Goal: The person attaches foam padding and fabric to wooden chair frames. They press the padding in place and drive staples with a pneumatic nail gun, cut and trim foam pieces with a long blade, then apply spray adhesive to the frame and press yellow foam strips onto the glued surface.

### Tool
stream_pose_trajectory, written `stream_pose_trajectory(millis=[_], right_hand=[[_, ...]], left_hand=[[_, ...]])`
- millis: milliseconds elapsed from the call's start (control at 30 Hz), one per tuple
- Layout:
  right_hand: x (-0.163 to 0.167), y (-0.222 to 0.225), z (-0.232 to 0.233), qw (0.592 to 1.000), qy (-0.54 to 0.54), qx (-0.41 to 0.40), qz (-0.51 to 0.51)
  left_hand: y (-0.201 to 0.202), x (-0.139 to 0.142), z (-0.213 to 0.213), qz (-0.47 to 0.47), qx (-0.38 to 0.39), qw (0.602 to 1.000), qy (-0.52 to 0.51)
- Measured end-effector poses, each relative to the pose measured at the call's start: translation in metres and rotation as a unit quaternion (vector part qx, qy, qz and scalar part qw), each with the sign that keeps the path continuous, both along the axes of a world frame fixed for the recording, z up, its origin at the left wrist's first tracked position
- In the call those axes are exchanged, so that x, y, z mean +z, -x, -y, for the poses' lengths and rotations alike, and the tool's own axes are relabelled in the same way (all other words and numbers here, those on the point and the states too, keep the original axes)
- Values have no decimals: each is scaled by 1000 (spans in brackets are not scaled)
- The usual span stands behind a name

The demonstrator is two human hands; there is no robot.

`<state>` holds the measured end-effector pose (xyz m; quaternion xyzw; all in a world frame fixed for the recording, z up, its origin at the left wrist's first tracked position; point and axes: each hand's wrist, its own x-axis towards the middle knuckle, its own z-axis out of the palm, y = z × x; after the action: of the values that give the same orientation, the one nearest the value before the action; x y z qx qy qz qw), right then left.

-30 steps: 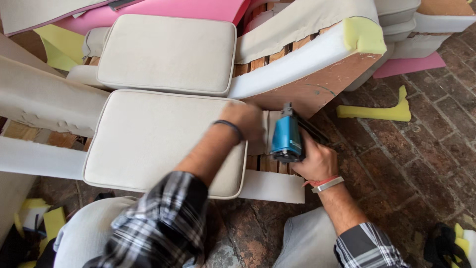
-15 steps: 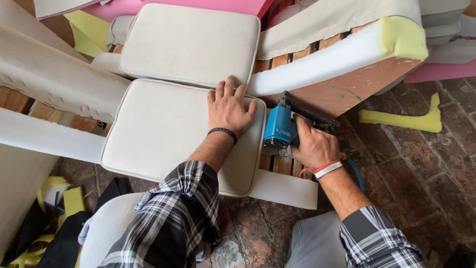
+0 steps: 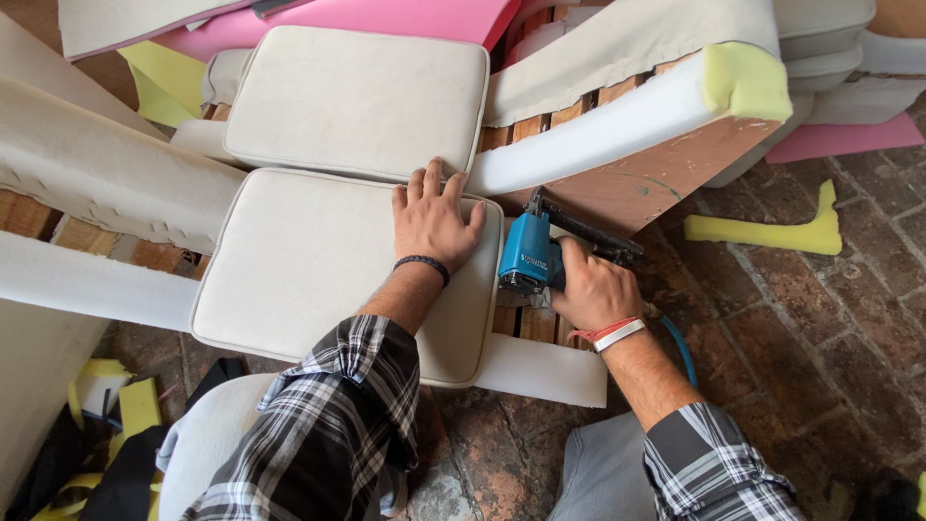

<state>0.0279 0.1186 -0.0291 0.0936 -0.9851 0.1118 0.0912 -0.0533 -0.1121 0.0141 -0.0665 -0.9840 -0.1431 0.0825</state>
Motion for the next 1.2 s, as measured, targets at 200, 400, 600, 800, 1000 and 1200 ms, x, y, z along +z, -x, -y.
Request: stream_pose_trajectory(millis=[200,400,600,800,1000,1200], right_hand=[[16,-29,5,992,32,-25,116],[33,-60,16,986,108,-38,123],[33,-86,26,989,137,-36,44],[31,-91,24,988,126,-55,76],[28,-95,26,990,114,-57,67],[21,-97,27,992,97,-61,44]], left_hand=[[-1,1,-1,-4,-2,1000,-5],[-2,7,0,8,6,1000,10],[-5,10,-3,12,4,1000,14],[-7,9,-6,14,2,1000,19],[-9,8,-8,0,-9,1000,28],[-16,16,-9,-11,-52,998,20]])
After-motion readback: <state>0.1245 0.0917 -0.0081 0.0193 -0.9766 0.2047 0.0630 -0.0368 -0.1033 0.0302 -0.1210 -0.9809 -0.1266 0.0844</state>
